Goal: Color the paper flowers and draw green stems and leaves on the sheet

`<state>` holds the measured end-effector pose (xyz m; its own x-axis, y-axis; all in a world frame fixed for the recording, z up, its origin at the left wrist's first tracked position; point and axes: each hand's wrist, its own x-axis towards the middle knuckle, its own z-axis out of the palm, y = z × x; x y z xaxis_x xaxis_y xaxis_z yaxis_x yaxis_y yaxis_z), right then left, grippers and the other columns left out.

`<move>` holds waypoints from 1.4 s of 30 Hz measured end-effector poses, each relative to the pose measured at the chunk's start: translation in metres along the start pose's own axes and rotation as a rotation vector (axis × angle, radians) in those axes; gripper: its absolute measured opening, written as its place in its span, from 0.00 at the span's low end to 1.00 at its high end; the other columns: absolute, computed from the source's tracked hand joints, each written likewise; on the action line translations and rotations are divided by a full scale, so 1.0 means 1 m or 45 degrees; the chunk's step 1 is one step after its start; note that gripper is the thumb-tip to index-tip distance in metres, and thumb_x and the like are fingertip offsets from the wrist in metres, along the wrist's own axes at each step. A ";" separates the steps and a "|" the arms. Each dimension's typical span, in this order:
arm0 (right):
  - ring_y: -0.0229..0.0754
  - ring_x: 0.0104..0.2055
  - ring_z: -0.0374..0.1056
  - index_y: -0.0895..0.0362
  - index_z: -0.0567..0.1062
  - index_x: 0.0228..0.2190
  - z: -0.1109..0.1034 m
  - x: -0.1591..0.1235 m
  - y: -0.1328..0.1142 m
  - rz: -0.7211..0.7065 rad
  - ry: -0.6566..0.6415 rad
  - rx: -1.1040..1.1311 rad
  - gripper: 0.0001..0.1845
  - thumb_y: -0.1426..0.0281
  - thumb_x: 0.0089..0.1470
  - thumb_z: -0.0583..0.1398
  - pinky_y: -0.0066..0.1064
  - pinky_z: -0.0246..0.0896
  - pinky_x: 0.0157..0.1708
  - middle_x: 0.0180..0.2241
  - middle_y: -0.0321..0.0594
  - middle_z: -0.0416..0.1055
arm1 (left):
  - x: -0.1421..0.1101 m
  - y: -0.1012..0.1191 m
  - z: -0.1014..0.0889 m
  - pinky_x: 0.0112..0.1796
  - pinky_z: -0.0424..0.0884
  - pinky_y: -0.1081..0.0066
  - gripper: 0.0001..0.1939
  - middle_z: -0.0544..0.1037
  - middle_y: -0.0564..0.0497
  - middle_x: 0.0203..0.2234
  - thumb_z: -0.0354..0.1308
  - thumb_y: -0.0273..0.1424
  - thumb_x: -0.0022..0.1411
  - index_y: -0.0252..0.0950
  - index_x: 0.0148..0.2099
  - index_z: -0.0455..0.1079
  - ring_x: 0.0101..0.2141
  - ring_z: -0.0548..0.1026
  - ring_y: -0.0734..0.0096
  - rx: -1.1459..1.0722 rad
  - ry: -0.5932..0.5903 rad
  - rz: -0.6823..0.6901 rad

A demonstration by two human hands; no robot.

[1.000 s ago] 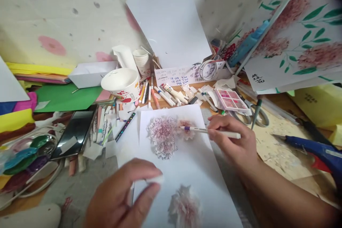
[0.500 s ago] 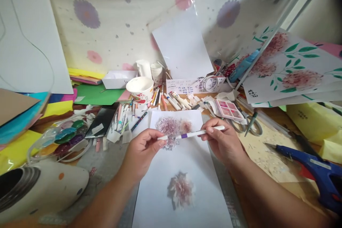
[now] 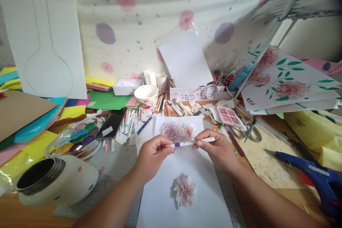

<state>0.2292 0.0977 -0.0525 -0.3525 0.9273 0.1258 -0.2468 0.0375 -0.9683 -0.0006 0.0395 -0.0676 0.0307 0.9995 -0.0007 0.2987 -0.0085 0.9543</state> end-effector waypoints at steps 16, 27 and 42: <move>0.37 0.22 0.70 0.55 0.78 0.24 0.003 -0.002 0.000 -0.146 -0.013 -0.222 0.13 0.60 0.45 0.71 0.29 0.65 0.26 0.18 0.35 0.75 | -0.012 -0.008 0.012 0.42 0.76 0.60 0.16 0.75 0.47 0.46 0.58 0.39 0.68 0.34 0.52 0.69 0.42 0.76 0.65 -0.007 0.096 0.143; 0.41 0.28 0.71 0.56 0.82 0.30 -0.030 0.035 -0.039 -0.130 -0.322 -1.250 0.14 0.58 0.52 0.65 0.30 0.63 0.29 0.26 0.38 0.78 | -0.014 0.020 0.010 0.38 0.76 0.63 0.18 0.75 0.51 0.35 0.55 0.42 0.69 0.34 0.51 0.68 0.34 0.76 0.69 -0.307 0.281 0.292; 0.43 0.49 0.72 0.58 0.79 0.41 0.070 0.179 -0.018 -0.344 -0.486 -1.987 0.11 0.71 0.65 0.56 0.35 0.65 0.51 0.46 0.45 0.77 | -0.026 0.033 0.016 0.30 0.69 0.72 0.06 0.74 0.56 0.22 0.58 0.32 0.63 0.35 0.35 0.71 0.25 0.72 0.75 -0.200 0.052 0.364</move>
<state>0.1075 0.2370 0.0022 -0.7025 0.6993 0.1321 0.6840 0.7147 -0.1462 0.0241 0.0126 -0.0406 0.0528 0.9577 0.2830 0.1325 -0.2876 0.9485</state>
